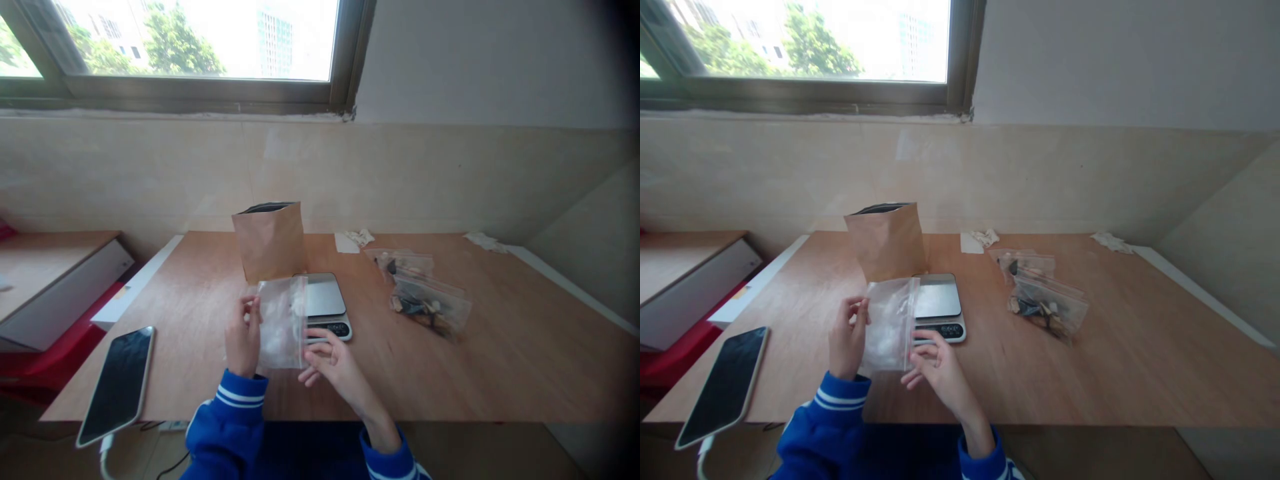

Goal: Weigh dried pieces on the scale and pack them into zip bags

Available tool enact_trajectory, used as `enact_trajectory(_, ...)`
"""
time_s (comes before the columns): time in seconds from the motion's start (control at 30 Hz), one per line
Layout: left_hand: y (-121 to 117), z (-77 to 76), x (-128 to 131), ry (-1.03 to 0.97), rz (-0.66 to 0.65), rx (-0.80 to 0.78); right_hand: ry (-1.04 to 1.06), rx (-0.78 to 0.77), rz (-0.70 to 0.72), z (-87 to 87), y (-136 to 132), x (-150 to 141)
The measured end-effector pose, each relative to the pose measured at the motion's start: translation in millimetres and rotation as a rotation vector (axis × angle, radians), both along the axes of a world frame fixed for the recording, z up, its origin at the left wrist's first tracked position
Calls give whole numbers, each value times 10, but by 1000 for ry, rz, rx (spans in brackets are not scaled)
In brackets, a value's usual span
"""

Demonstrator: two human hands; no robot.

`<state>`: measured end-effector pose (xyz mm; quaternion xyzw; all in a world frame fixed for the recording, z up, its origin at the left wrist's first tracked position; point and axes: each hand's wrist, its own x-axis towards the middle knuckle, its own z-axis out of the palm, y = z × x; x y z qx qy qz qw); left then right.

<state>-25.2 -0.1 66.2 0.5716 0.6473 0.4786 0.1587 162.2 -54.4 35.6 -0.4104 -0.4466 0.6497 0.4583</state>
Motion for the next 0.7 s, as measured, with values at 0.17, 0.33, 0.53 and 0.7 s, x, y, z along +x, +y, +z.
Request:
enact_trajectory(0.17, 216, -74, -375, 187, 47, -125, -660, 261, -520, -248, 230, 930)
enact_trajectory(0.33, 384, -298, -452, 288, 78, -228, -1020, 306, -765, -399, 433, 1682)
enact_trajectory(0.53, 274, -217, -328, 409, 204, 128, -1388, 351, -854, -612, 390, 1963)
enact_trajectory(0.7, 37, -74, -90, 536, 90, 106, -1264, 382, -950, -588, 237, 1920)
